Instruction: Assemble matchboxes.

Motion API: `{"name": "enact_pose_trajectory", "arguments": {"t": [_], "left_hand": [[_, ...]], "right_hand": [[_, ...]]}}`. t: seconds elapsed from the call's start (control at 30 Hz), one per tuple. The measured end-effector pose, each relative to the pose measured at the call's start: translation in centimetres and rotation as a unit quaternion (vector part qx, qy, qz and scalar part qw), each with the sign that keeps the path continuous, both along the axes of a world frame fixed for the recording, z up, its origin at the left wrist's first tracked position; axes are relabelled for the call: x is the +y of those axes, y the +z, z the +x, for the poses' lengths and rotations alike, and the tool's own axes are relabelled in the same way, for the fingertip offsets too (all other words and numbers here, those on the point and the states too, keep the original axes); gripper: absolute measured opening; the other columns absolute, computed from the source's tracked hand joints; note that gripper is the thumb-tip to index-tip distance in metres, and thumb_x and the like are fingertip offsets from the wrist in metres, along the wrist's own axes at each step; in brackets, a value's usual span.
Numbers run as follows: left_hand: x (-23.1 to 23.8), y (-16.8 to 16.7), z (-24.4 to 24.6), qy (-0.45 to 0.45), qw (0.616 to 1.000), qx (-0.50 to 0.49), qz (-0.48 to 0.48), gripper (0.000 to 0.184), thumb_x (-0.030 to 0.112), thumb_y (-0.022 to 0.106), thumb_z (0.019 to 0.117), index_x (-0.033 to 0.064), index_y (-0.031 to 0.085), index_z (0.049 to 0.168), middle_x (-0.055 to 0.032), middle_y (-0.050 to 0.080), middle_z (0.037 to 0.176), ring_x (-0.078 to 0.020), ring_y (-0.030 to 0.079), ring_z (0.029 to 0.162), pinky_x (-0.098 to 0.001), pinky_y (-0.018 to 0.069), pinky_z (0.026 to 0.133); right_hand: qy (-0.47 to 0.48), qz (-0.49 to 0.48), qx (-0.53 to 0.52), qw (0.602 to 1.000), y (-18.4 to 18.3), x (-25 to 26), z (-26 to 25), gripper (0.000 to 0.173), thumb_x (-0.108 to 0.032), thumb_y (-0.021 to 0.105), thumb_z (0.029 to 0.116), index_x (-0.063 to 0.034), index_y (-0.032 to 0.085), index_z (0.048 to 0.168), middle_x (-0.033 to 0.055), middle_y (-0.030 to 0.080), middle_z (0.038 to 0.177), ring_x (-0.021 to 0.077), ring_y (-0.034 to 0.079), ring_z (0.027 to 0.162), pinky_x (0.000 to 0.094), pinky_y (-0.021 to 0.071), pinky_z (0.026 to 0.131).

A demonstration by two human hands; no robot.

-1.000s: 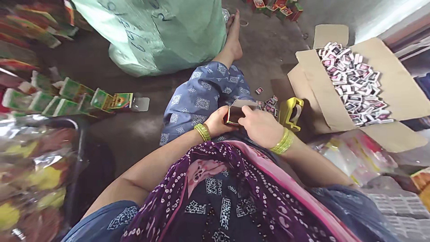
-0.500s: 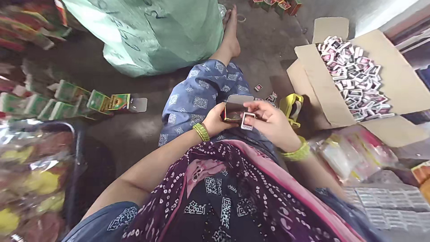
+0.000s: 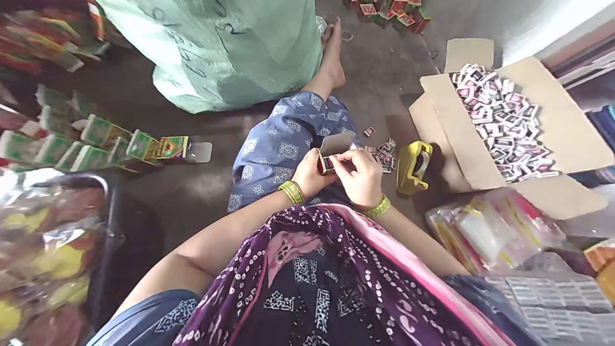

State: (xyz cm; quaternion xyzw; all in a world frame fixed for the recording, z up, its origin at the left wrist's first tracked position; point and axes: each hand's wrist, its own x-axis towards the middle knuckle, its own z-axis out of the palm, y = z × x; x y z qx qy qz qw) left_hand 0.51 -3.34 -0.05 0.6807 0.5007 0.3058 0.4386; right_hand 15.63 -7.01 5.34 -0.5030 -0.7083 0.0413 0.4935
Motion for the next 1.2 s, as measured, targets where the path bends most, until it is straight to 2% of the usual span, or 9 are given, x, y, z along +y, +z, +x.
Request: {"name": "enact_pose_trajectory", "arguments": {"t": [0.13,0.3,0.37,0.43,0.6,0.77,0.97,1.1,1.2], "left_hand": [[-0.3,0.3,0.2,-0.024,0.999,0.028,0.026,0.066,0.031,0.087,0.0764,-0.0023,0.058,0.125,-0.0196,0.062,0.125,-0.0282,0.065,0.11,-0.0487,0.0542,0.097],[-0.2,0.2,-0.1,-0.039,0.996,0.066,0.049,0.051,0.02,0.073,0.0875,-0.0055,0.055,0.128,-0.0212,0.062,0.128,-0.0279,0.064,0.117,-0.0446,0.051,0.104],[0.0,-0.7,-0.2,-0.044,0.996,0.044,0.061,0.049,0.018,0.07,0.0893,-0.0044,0.055,0.13,-0.0198,0.062,0.128,-0.025,0.063,0.118,-0.0421,0.0506,0.105],[0.3,-1.7,-0.2,-0.055,0.997,0.021,0.054,0.05,0.021,0.068,0.0911,-0.0013,0.053,0.134,-0.0162,0.063,0.128,-0.0205,0.062,0.12,-0.0396,0.0501,0.106],[0.6,-2.8,0.1,-0.079,0.996,-0.024,0.02,0.056,0.021,0.071,0.0905,0.0016,0.051,0.139,-0.0157,0.06,0.133,-0.0198,0.059,0.124,-0.0391,0.0493,0.108],[0.2,-0.9,-0.3,-0.078,0.995,-0.034,0.045,0.07,0.018,0.078,0.0827,-0.0024,0.046,0.141,-0.018,0.063,0.128,-0.0214,0.065,0.115,-0.0416,0.0533,0.102],[-0.4,-0.8,-0.7,-0.09,0.951,-0.193,0.226,0.112,0.034,0.083,0.087,0.0021,0.004,0.159,-0.0182,0.064,0.126,-0.0159,0.068,0.114,-0.0391,0.0571,0.101],[-0.7,-0.3,-1.1,-0.132,0.938,-0.198,0.253,0.092,0.043,0.075,0.0926,0.0029,0.024,0.158,-0.0184,0.058,0.139,-0.0163,0.063,0.122,-0.0396,0.0549,0.104],[-0.7,-0.5,-1.1,-0.17,0.925,-0.216,0.263,0.068,0.039,0.08,0.0893,0.004,0.051,0.14,-0.0147,0.064,0.121,-0.0168,0.067,0.108,-0.0385,0.059,0.095]], "right_hand": [[0.007,-0.022,-0.021,1.0,0.0,-0.2,-0.3,0.01,-0.01,0.08,0.0859,-0.0043,0.073,0.089,0.0061,0.071,0.088,0.0106,0.07,0.081,0.0249,0.0615,0.073],[0.086,-0.062,-0.146,0.984,-0.2,-0.7,-0.8,0.021,-0.013,0.059,0.0964,0.0002,0.071,0.108,0.0114,0.073,0.094,0.0196,0.072,0.085,0.0347,0.0615,0.077],[0.1,-0.065,-0.223,0.968,0.4,-1.1,-0.7,0.031,-0.017,0.053,0.0966,0.0002,0.068,0.117,0.0126,0.074,0.101,0.0242,0.072,0.098,0.0391,0.0599,0.087],[0.117,-0.034,-0.279,0.952,0.5,-1.1,-0.3,0.031,-0.018,0.052,0.098,-0.0007,0.067,0.119,0.0121,0.075,0.107,0.0267,0.07,0.111,0.0433,0.0562,0.097],[0.199,0.018,-0.334,0.921,-0.6,-0.4,1.2,0.024,-0.011,0.054,0.1044,-0.0014,0.067,0.121,0.0107,0.077,0.101,0.0266,0.073,0.106,0.0439,0.0566,0.099],[0.142,0.063,-0.236,0.959,-0.9,-0.9,1.9,0.022,-0.018,0.064,0.0998,-0.0049,0.07,0.117,0.0083,0.076,0.108,0.023,0.07,0.11,0.0432,0.0541,0.102],[0.049,0.002,0.027,0.998,-0.8,-1.0,5.0,0.067,-0.03,0.084,0.0846,-0.0052,0.05,0.136,0.0184,0.055,0.139,0.0304,0.052,0.132,0.0504,0.0469,0.109],[0.18,-0.113,0.143,0.967,-1.6,-1.2,5.7,0.067,-0.022,0.075,0.0939,0.0014,0.045,0.148,0.018,0.059,0.138,0.0228,0.064,0.121,0.0424,0.0571,0.102],[0.228,-0.12,0.111,0.96,-2.3,-1.3,5.7,0.054,-0.032,0.067,0.0998,0.0044,0.056,0.139,0.0171,0.065,0.13,0.0181,0.066,0.115,0.0368,0.0576,0.099]]}}
